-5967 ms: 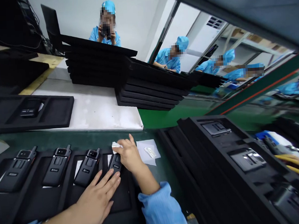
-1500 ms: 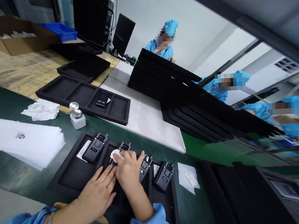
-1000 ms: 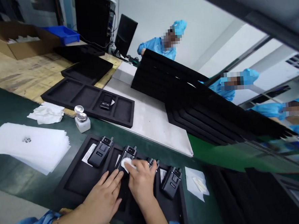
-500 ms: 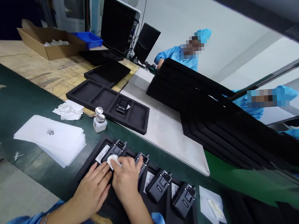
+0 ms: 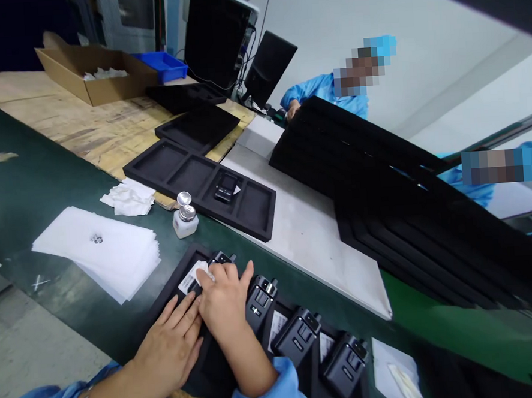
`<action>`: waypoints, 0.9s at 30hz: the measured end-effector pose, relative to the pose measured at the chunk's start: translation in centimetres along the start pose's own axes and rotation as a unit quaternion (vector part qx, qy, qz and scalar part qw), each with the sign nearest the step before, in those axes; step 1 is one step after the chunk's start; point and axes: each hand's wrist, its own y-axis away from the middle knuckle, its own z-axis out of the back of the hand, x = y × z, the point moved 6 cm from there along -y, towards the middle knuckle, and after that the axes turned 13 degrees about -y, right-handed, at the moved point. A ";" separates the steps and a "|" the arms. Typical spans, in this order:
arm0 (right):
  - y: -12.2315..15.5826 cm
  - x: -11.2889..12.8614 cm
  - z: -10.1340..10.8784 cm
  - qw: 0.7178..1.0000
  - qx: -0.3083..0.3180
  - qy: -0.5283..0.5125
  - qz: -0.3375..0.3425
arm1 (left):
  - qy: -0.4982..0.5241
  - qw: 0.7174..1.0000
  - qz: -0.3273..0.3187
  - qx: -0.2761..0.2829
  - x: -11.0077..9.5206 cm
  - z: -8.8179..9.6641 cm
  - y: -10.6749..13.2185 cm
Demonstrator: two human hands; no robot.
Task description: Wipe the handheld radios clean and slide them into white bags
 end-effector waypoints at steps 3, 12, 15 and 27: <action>1.1 -1.0 0.9 1.000 -0.014 0.002 -0.005 | -0.010 1.000 -0.012 0.003 0.1 0.4 -0.2; -0.3 -0.2 0.0 1.000 0.007 -0.006 -0.015 | 0.003 1.000 -0.014 0.013 0.2 0.2 -0.1; 1.4 -0.9 0.8 0.999 -0.024 0.005 -0.035 | 0.003 1.000 -0.021 0.023 0.2 0.2 -0.1; 16.1 -5.7 6.7 0.980 -0.182 0.010 -0.084 | 0.054 0.999 -0.001 -0.003 0.8 1.6 -0.8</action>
